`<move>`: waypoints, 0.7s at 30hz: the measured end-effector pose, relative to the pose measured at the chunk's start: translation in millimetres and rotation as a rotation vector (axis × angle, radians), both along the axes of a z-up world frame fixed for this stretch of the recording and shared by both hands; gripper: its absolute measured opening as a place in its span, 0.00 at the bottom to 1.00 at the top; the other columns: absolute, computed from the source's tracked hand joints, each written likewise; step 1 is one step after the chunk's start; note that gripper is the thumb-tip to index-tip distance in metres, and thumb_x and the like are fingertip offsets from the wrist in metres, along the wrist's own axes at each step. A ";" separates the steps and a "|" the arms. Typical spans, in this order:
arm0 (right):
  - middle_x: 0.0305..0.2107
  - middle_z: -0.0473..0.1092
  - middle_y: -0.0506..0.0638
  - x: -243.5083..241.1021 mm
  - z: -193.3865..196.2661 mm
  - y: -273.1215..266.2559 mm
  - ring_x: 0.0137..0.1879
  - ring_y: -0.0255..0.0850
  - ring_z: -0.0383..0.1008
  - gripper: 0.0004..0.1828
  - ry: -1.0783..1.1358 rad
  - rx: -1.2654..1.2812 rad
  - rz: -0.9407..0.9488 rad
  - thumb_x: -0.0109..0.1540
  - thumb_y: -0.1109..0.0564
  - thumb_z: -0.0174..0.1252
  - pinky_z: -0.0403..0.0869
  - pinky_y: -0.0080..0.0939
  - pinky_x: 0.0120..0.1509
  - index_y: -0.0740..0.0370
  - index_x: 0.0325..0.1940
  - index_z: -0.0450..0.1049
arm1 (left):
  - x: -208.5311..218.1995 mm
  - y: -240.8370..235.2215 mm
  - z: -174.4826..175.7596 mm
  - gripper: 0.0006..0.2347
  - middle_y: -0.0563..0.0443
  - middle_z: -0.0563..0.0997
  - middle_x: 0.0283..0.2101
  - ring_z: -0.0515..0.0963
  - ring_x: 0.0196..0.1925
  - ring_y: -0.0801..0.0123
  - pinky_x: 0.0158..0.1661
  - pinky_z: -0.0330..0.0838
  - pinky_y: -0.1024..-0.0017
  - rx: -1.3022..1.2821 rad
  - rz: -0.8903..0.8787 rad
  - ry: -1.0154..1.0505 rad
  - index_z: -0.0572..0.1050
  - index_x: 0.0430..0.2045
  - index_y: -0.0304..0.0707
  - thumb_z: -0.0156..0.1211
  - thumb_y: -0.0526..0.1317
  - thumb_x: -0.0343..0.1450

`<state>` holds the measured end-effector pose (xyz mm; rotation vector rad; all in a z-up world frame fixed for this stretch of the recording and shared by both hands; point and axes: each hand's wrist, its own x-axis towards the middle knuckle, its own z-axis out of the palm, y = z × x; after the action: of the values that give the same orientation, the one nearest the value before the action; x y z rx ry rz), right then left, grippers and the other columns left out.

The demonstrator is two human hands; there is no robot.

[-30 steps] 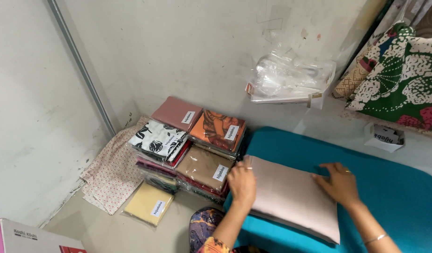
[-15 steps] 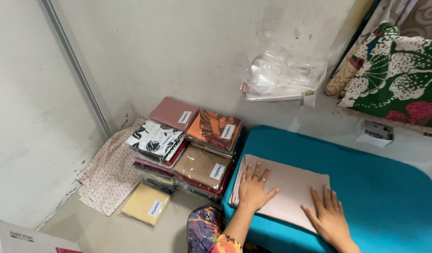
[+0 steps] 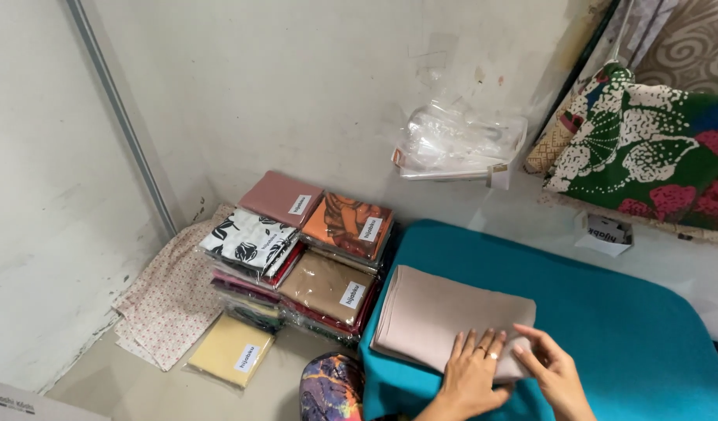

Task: The person unfolds a light pink fabric on a teal-covered table, smooths it with a lint roller, folds it into a compact rectangle, places it into a clear plastic bag, and seals the bag. The finished package is placed on a stack of similar items.

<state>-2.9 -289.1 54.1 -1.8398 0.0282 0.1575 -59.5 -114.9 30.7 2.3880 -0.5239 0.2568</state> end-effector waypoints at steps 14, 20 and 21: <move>0.61 0.74 0.36 113.4 8.7 -51.1 0.78 0.49 0.61 0.30 -0.635 -0.754 0.406 0.38 0.70 0.73 0.63 0.58 0.80 0.44 0.40 0.88 | -18.9 28.1 61.2 0.29 0.28 0.71 0.63 0.74 0.54 0.36 0.57 0.64 0.52 -0.579 -0.089 0.288 0.62 0.68 0.46 0.35 0.35 0.68; 0.64 0.72 0.29 83.5 60.7 -138.8 0.82 0.40 0.53 0.11 -0.356 -0.938 0.572 0.44 0.50 0.78 0.71 0.57 0.78 0.40 0.31 0.94 | -12.3 -10.0 17.0 0.24 0.32 0.59 0.73 0.66 0.69 0.46 0.67 0.60 0.63 -0.572 -0.263 0.431 0.59 0.69 0.65 0.39 0.34 0.77; 0.64 0.72 0.29 81.7 66.6 -142.3 0.82 0.40 0.53 0.11 -0.352 -0.940 0.569 0.44 0.50 0.78 0.71 0.57 0.78 0.40 0.31 0.94 | -8.7 -15.2 0.9 0.24 0.32 0.59 0.73 0.66 0.69 0.46 0.67 0.60 0.63 -0.573 -0.267 0.434 0.59 0.69 0.65 0.39 0.34 0.77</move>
<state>78.8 -431.4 120.7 -2.7463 -0.7922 0.2369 -68.2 -130.1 31.5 1.7229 -0.4751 -0.2069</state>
